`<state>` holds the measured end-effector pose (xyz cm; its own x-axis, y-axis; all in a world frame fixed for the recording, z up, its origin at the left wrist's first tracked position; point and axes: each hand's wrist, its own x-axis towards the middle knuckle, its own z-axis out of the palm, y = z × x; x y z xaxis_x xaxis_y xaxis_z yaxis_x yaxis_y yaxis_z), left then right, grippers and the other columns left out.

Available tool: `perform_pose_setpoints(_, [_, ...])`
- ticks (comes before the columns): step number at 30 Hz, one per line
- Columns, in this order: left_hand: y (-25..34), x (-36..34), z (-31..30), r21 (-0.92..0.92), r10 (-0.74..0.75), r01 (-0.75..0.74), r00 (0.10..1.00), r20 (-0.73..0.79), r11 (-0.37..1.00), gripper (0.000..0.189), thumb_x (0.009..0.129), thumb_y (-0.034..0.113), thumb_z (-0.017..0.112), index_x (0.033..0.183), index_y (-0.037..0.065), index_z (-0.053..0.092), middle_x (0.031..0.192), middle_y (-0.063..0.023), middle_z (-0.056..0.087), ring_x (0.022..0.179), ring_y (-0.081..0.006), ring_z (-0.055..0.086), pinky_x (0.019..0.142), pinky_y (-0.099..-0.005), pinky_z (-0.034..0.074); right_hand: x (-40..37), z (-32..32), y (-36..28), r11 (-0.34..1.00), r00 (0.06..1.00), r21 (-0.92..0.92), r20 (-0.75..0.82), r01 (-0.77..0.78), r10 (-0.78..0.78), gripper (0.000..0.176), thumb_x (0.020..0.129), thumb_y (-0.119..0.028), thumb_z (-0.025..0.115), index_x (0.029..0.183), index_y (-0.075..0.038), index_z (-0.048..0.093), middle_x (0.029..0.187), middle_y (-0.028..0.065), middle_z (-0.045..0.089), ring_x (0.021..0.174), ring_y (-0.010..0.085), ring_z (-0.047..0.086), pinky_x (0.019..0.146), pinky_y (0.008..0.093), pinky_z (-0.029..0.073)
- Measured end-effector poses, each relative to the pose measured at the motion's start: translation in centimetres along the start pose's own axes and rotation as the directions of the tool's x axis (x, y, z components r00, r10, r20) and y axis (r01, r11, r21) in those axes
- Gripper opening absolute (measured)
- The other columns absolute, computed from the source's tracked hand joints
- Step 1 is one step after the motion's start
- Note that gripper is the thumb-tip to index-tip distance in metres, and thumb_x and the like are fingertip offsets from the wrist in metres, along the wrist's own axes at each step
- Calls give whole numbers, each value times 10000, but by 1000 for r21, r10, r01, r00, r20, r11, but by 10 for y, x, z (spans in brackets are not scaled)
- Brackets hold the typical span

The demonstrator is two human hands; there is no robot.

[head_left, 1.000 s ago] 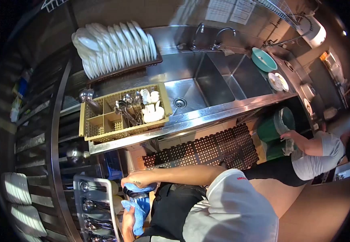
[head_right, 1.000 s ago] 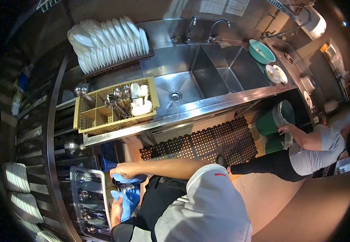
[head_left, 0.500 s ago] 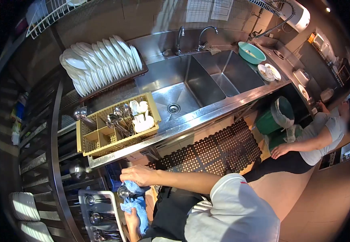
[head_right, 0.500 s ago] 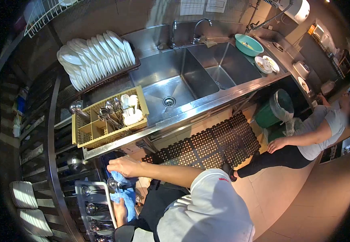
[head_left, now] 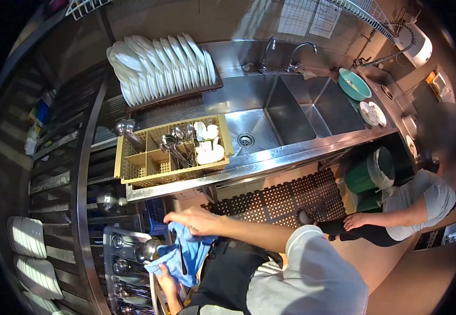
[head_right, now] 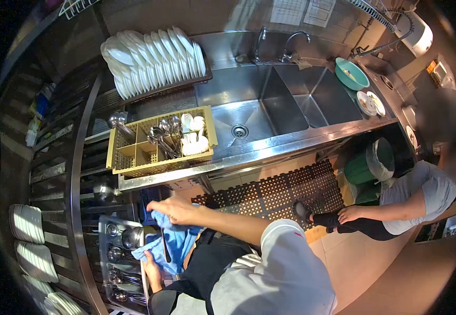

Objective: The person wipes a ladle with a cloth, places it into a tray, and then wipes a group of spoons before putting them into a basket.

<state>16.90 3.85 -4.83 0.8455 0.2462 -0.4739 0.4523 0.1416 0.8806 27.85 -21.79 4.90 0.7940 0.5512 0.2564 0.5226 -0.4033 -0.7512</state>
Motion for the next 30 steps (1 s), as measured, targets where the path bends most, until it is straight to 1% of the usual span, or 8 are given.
perform_pose_setpoints(3, [58,-45,41,334,92,-96,995,29,938,557,877,370,467,1219,-56,360,1195,-168,450,1078,-242,428,936,-330,297,9,23,-10,997,992,70,-123,-24,33,443,561,67,453,986,-47,504,872,165,586,739,330,587,595,382,457])
perform_pose_setpoints(9, [35,-43,36,282,253,-252,967,34,926,431,879,248,490,1194,-32,401,1163,-123,480,1048,-213,449,908,-324,329,11,56,-8,970,823,242,-546,-27,159,395,541,104,393,894,-13,527,786,172,569,770,357,572,638,373,445])
perform_pose_setpoints(12, [42,-42,32,388,337,-327,940,45,862,362,853,230,533,1065,-60,493,1009,-136,554,921,-223,508,831,-339,380,16,65,3,882,866,463,-401,-90,299,344,547,121,361,806,9,557,662,198,554,696,284,611,576,323,434])
perform_pose_setpoints(16, [73,-51,24,551,440,-476,874,208,685,217,788,135,588,891,-56,586,804,-161,616,744,-229,580,701,-349,435,11,47,17,971,981,201,165,-133,100,292,521,39,502,797,-10,585,617,184,539,575,335,535,497,394,389])
perform_pose_setpoints(23, [103,-45,23,598,414,-587,809,417,545,182,773,114,594,799,-66,594,703,-167,620,629,-213,580,616,-353,440,15,40,16,999,959,46,282,-5,-8,290,518,5,536,802,-6,596,709,182,585,688,366,549,577,426,415])
perform_pose_setpoints(25, [109,-48,31,593,435,-575,817,379,563,192,789,117,573,803,-74,588,691,-166,612,612,-195,563,605,-350,433,15,40,15,998,985,60,174,-3,-7,335,511,41,507,832,-7,592,779,173,604,738,344,576,604,383,443])
perform_pose_setpoints(27, [117,-52,35,612,375,-512,859,350,603,200,803,120,554,819,-77,584,690,-159,606,608,-177,542,607,-344,425,17,37,13,918,978,385,-207,96,-16,340,585,39,527,920,-6,566,831,151,622,793,268,613,650,310,465])
perform_pose_setpoints(30, [120,-53,36,535,470,-575,817,334,619,211,808,126,556,847,-81,574,712,-151,607,630,-167,537,624,-339,421,16,63,22,699,850,692,-466,178,245,320,719,-94,600,1011,6,512,855,103,610,779,162,592,702,258,451])
